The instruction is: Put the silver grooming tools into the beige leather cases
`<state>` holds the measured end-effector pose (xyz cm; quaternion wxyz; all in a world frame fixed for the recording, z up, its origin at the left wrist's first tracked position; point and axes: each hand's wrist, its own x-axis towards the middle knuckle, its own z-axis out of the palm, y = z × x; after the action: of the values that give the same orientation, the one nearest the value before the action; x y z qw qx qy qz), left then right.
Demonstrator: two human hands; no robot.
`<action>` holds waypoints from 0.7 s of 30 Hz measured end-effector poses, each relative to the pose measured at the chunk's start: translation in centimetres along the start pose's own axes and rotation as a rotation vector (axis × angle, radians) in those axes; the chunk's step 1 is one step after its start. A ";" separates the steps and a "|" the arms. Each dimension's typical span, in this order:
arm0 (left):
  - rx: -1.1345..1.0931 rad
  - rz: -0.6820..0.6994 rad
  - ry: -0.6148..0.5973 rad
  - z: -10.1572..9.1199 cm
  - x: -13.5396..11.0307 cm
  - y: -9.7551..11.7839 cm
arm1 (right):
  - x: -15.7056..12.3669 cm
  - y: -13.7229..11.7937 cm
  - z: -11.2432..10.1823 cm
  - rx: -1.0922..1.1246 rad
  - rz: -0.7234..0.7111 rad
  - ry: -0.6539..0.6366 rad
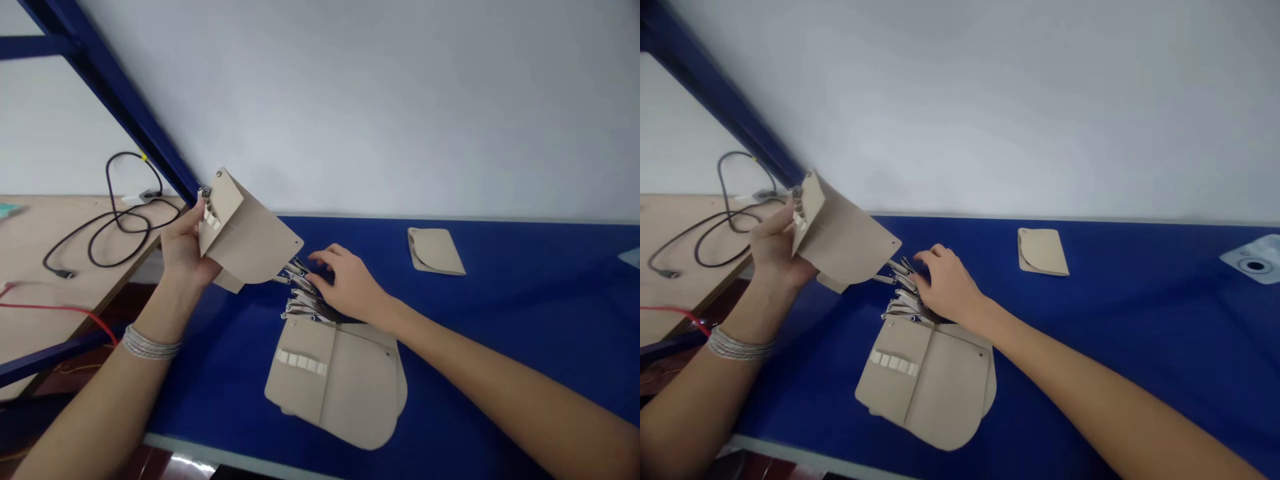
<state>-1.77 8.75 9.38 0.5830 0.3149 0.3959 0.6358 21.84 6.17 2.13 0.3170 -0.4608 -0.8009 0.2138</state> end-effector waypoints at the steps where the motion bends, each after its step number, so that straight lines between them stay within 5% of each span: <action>1: -0.021 -0.012 0.013 0.0 0.0 0.0 | 0.2 -0.1 0.3 -0.012 0.007 0.001; 8: 0.034 -0.055 -0.004 0.3 0.0 -0.7 | 0.2 -1.4 0.9 -0.164 -0.139 -0.048; 12: 0.202 -0.254 0.001 0.8 -0.5 -2.0 | 0.3 -1.5 0.3 -0.158 -0.104 -0.094; 21: 0.382 -0.328 -0.248 1.5 -2.1 -5.4 | 1.7 1.4 -5.7 0.195 0.139 0.133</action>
<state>2.41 6.90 5.55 0.6522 0.4263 0.4800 0.4031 26.03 8.64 5.85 0.3971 -0.4951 -0.7199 0.2811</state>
